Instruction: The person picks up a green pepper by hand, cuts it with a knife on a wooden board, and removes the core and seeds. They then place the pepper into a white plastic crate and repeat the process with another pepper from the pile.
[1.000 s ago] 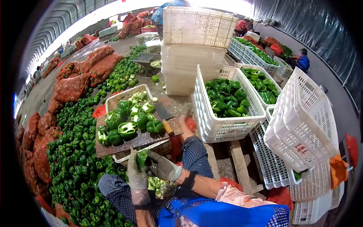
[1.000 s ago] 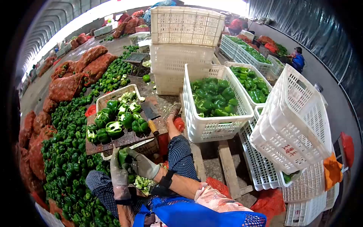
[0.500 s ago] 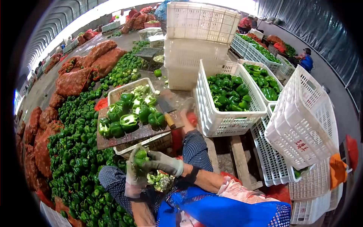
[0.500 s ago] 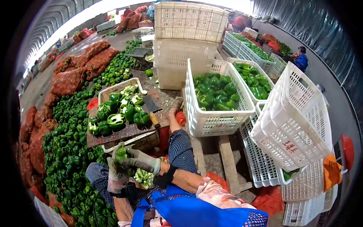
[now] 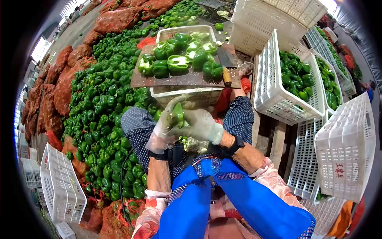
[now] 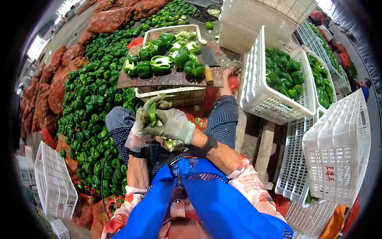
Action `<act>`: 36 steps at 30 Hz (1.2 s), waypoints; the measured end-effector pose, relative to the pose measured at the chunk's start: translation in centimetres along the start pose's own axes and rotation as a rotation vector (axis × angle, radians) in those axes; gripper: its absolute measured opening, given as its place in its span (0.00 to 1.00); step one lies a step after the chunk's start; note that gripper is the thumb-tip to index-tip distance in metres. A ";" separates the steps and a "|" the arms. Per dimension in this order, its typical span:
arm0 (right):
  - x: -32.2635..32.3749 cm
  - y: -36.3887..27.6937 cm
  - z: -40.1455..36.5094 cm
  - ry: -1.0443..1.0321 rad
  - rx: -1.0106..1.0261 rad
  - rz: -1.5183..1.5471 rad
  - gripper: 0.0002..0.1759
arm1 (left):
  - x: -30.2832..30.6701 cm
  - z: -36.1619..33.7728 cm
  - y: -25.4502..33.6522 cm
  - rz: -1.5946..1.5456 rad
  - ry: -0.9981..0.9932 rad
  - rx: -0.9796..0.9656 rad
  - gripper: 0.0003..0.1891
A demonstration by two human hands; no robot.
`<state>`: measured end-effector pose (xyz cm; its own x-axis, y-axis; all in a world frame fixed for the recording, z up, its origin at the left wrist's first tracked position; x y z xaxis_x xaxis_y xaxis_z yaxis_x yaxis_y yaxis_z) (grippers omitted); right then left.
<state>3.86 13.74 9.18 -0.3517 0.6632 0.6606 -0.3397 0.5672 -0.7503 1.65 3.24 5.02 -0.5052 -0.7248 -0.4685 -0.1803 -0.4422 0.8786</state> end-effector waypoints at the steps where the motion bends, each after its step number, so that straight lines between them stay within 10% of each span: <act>1: -0.1 0.4 0.1 -0.022 0.013 0.131 0.30 | 0.3 -0.1 -0.2 -0.029 -0.006 0.003 0.52; 7: 1.0 -0.1 -1.4 -0.224 0.008 0.877 0.27 | 0.0 -0.3 0.3 -0.299 0.105 0.015 0.41; 12: 0.5 0.4 -0.7 -0.107 0.029 0.496 0.22 | 1.9 -0.4 0.8 0.121 0.118 -0.133 0.31; 20: -0.1 4.1 -0.6 -0.041 -0.265 -0.068 0.25 | 5.6 -1.9 1.1 -0.183 0.384 0.034 0.30; 23: 0.6 4.3 -0.2 -0.017 0.007 -0.375 0.25 | 4.8 -2.3 1.0 -0.221 0.550 -0.001 0.31; 30: -0.1 0.0 0.8 -0.134 0.040 0.480 0.30 | 4.2 -0.9 0.3 -0.168 0.455 -0.074 0.23; 32: -2.0 0.7 1.1 -0.089 0.112 0.322 0.26 | 4.7 -1.3 1.2 0.262 0.535 -0.167 0.23; 34: -1.9 0.3 0.4 -0.260 -0.009 0.110 0.25 | 5.8 -2.3 1.3 0.165 0.400 -0.124 0.32; 36: -1.9 0.9 -0.4 -0.027 0.057 0.221 0.26 | 4.5 -1.6 2.3 -0.203 0.709 -0.001 0.34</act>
<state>4.55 13.16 7.25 -0.4461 0.7546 0.4812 -0.2997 0.3806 -0.8748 0.38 -1.86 4.76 0.2053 -0.7960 -0.5695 -0.2117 -0.6042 0.7682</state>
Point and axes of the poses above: each hand's wrist, its own z-axis towards the middle knuckle, its own x-axis out of the back of the hand, y = z × x, the point moved 6 cm from there along z, towards the middle knuckle, and after that the axes turned 2 degrees about -y, right-handed, at the moved point
